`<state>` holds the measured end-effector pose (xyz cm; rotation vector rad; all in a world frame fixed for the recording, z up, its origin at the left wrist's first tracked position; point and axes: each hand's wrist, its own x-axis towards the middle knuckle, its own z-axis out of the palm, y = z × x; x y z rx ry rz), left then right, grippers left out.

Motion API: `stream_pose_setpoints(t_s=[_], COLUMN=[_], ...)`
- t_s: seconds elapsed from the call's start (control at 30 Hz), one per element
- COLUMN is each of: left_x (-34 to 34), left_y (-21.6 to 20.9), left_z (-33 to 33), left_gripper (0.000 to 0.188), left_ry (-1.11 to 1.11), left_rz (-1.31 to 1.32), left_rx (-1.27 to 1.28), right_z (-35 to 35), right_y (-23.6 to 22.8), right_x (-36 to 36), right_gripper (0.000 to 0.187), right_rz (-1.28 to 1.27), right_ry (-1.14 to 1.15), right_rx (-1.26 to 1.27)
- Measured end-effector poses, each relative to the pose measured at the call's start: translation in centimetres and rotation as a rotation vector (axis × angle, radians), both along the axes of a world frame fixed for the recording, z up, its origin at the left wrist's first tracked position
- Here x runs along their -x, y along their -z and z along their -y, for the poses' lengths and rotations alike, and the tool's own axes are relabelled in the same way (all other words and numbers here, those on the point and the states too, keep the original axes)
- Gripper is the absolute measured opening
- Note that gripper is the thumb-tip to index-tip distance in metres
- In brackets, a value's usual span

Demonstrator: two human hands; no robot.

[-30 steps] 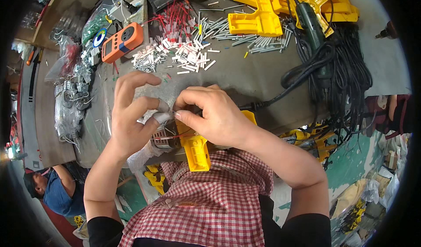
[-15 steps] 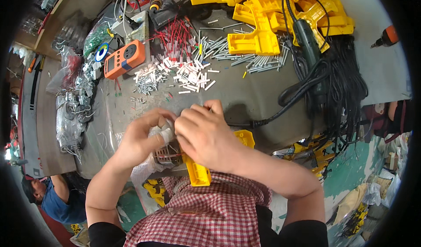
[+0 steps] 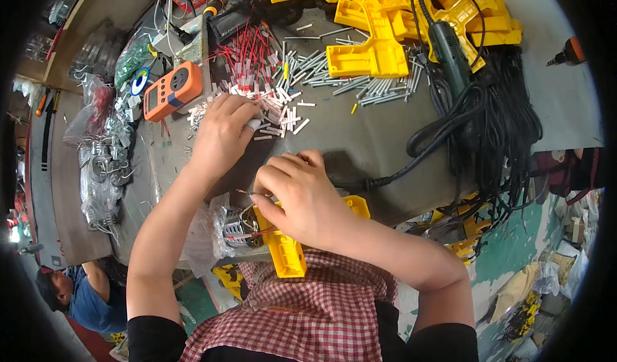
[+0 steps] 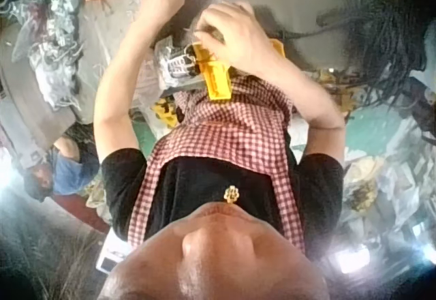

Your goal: Soldering wires and assembling the yellow plastic housing for an electrical device.

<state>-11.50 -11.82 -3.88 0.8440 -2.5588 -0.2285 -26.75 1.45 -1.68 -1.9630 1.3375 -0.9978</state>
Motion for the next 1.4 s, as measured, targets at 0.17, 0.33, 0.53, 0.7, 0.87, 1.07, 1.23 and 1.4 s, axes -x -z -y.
stream_pose_setpoints(t_s=[0.17, 0.33, 0.53, 0.7, 0.87, 1.07, 1.23, 1.4], left_x=[-2.2, -5.0, -5.3, -5.4, -4.8, -4.6, -3.0, -3.0], left_y=[-1.9, -2.8, -2.8, -3.3, -3.7, -4.9, -5.4, -5.7], left_z=[-2.4, -5.0, -5.5, -5.5, -6.0, -7.0, -6.9, -6.9], left_gripper=[0.023, 0.016, 0.018, 0.018, 0.017, 0.031, 0.025, 0.026], left_ry=[-0.191, -0.135, -0.162, -0.188, -0.158, -0.044, 0.036, 0.055], left_rz=[-0.144, -0.556, -0.626, -0.57, -0.583, -0.211, -0.148, -0.137], left_rx=[-0.535, -1.359, -1.378, -1.41, -1.41, -0.9, -0.744, -0.632], right_z=[0.3, 0.7, 0.9, 0.9, 0.9, 1.1, -0.1, 0.3], right_y=[0.5, 0.1, -0.5, -0.3, -0.3, -0.3, 0.1, 0.4], right_x=[0.2, 0.1, -0.1, -0.4, -0.3, 0.3, 1.8, 1.8], right_gripper=[0.014, 0.016, 0.018, 0.018, 0.019, 0.021, 0.018, 0.016], right_rz=[0.099, 0.207, 0.215, 0.209, 0.215, 0.169, -0.091, -0.057], right_ry=[0.003, 0.032, -0.014, 0.009, 0.005, -0.04, -0.088, -0.069], right_rx=[-0.144, -0.267, -0.382, -0.34, -0.375, -0.34, -0.19, -0.179])
